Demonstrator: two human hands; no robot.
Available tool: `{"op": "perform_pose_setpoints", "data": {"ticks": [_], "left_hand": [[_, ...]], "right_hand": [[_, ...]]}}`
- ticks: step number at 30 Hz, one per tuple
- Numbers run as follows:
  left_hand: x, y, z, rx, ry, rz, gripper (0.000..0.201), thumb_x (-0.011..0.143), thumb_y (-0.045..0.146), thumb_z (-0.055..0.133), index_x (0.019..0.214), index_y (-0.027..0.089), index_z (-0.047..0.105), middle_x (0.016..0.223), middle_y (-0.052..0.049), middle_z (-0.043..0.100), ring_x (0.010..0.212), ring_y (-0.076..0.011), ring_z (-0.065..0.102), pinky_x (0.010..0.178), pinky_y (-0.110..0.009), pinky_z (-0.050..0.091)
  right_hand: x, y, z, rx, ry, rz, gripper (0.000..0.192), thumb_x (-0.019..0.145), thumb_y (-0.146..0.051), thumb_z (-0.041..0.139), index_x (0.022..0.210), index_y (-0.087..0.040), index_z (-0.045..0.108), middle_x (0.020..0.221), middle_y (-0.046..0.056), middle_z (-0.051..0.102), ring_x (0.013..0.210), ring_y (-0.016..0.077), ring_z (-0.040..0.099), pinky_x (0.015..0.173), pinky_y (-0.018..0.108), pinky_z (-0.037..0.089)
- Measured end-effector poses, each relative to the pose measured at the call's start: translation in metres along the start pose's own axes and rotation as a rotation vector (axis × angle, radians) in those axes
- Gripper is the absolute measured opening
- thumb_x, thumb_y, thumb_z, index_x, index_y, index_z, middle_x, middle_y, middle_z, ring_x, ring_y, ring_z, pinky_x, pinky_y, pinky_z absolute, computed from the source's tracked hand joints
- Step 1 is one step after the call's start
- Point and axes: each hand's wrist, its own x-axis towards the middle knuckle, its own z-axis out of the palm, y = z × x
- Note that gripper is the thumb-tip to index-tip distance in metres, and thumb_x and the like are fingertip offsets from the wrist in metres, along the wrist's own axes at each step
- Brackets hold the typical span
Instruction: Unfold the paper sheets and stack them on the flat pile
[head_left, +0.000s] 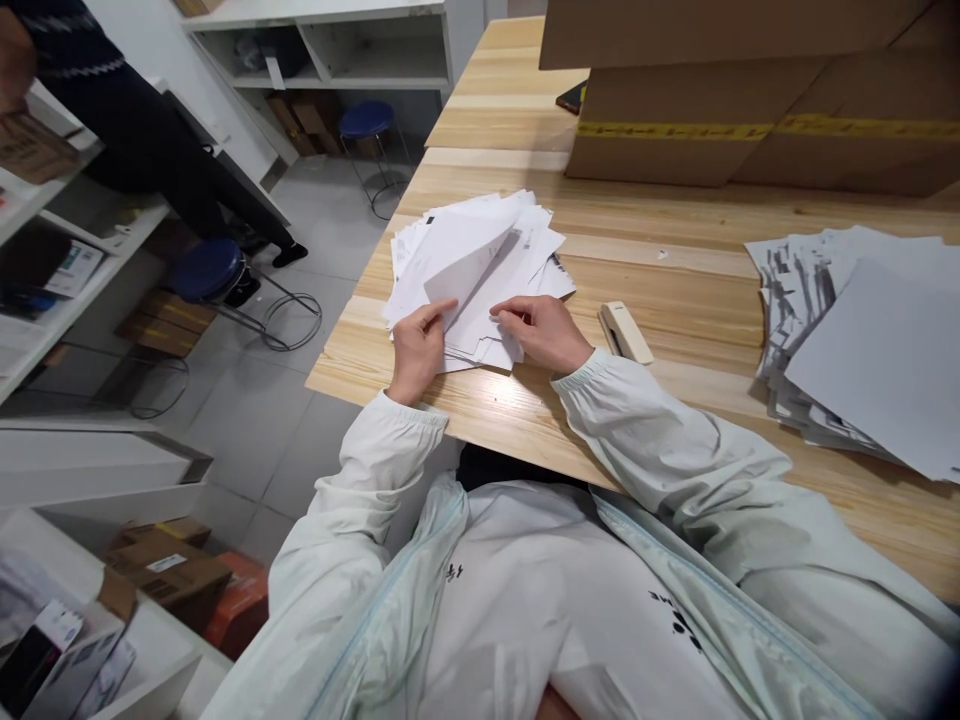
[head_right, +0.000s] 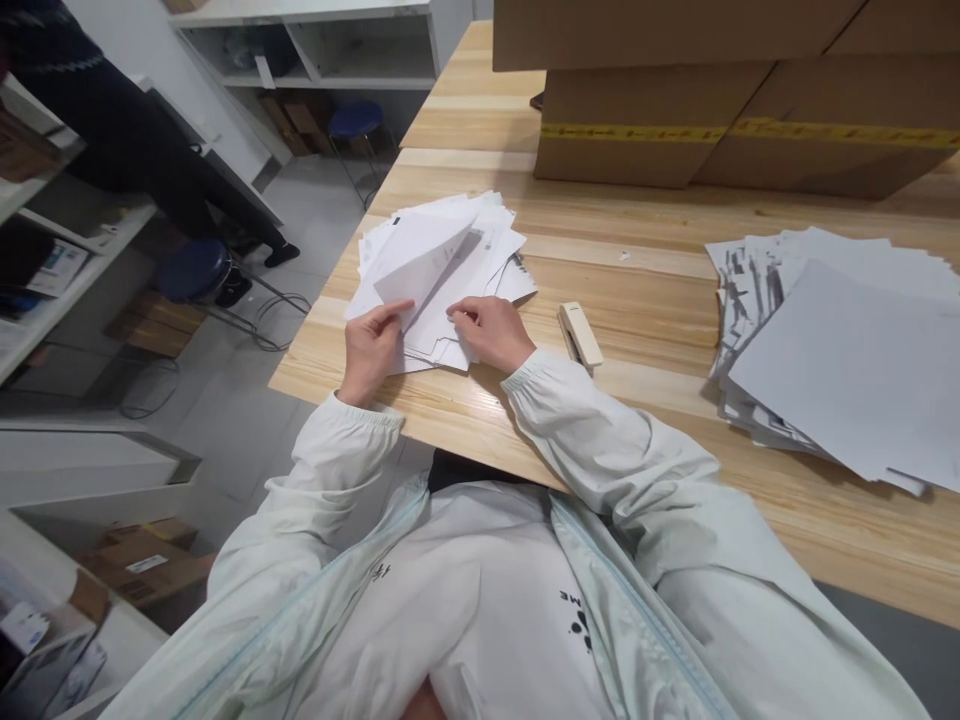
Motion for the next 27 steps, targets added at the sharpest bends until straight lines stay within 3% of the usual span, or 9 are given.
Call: {"op": "perform_pose_setpoints", "data": {"ticks": [3, 8, 13, 18, 20, 24, 27], "left_hand": [[0.003, -0.002, -0.005, -0.104, 0.076, -0.098, 0.033, 0.083, 0.011, 0.053, 0.103, 0.018, 0.078, 0.083, -0.002, 0.077, 0.07, -0.0149, 0.068, 0.072, -0.03, 0.056], [0.0, -0.002, -0.013, -0.015, 0.201, 0.071, 0.034, 0.087, 0.013, 0.049, 0.105, 0.02, 0.076, 0.105, -0.004, 0.078, 0.102, -0.0186, 0.07, 0.093, -0.034, 0.055], [-0.011, -0.006, -0.015, 0.091, 0.044, 0.153, 0.033, 0.086, 0.01, 0.048, 0.103, 0.017, 0.075, 0.103, -0.006, 0.077, 0.096, -0.0177, 0.071, 0.089, -0.032, 0.055], [-0.016, -0.005, -0.018, 0.237, -0.17, 0.172, 0.034, 0.082, 0.022, 0.066, 0.116, 0.018, 0.07, 0.123, -0.008, 0.071, 0.108, -0.0206, 0.069, 0.096, -0.035, 0.055], [-0.014, -0.006, -0.019, 0.273, -0.204, 0.191, 0.037, 0.08, 0.026, 0.071, 0.117, 0.018, 0.07, 0.125, -0.009, 0.071, 0.114, -0.0223, 0.067, 0.099, -0.036, 0.053], [-0.009, -0.007, -0.017, 0.344, -0.126, 0.195, 0.02, 0.088, 0.022, 0.062, 0.102, 0.021, 0.075, 0.111, -0.007, 0.077, 0.104, -0.0213, 0.072, 0.092, -0.034, 0.056], [-0.017, 0.006, -0.013, 0.398, -0.007, 0.251, 0.024, 0.094, 0.024, 0.052, 0.095, 0.021, 0.076, 0.104, -0.008, 0.078, 0.098, -0.021, 0.073, 0.087, -0.034, 0.057]], "right_hand": [[-0.005, -0.007, 0.003, -0.148, -0.072, -0.065, 0.033, 0.093, -0.029, 0.05, 0.11, -0.021, 0.077, 0.094, 0.006, 0.075, 0.084, 0.0199, 0.064, 0.071, 0.03, 0.04], [-0.02, -0.015, 0.007, -0.649, -0.152, -0.198, 0.042, 0.1, -0.024, 0.035, 0.126, -0.031, 0.067, 0.104, 0.01, 0.069, 0.086, 0.023, 0.063, 0.062, 0.031, 0.026], [-0.025, -0.011, 0.012, -0.789, -0.164, -0.217, 0.05, 0.1, -0.018, 0.03, 0.142, -0.036, 0.05, 0.106, 0.01, 0.065, 0.081, 0.0217, 0.061, 0.06, 0.031, 0.02], [-0.021, -0.008, 0.015, -0.745, -0.148, -0.185, 0.046, 0.104, -0.034, 0.028, 0.147, -0.037, 0.044, 0.104, 0.01, 0.066, 0.076, 0.0203, 0.06, 0.061, 0.031, 0.023], [-0.019, -0.008, 0.016, -0.722, -0.137, -0.171, 0.047, 0.104, -0.038, 0.028, 0.148, -0.037, 0.044, 0.103, 0.01, 0.068, 0.075, 0.0203, 0.06, 0.062, 0.03, 0.026], [-0.015, -0.006, 0.017, -0.533, -0.075, -0.133, 0.046, 0.102, -0.04, 0.035, 0.144, -0.032, 0.053, 0.101, 0.01, 0.07, 0.081, 0.0217, 0.062, 0.068, 0.031, 0.036], [-0.015, -0.002, 0.012, -0.107, 0.031, -0.085, 0.04, 0.098, -0.04, 0.046, 0.129, -0.024, 0.065, 0.094, 0.007, 0.071, 0.08, 0.0189, 0.062, 0.074, 0.032, 0.045]]}}
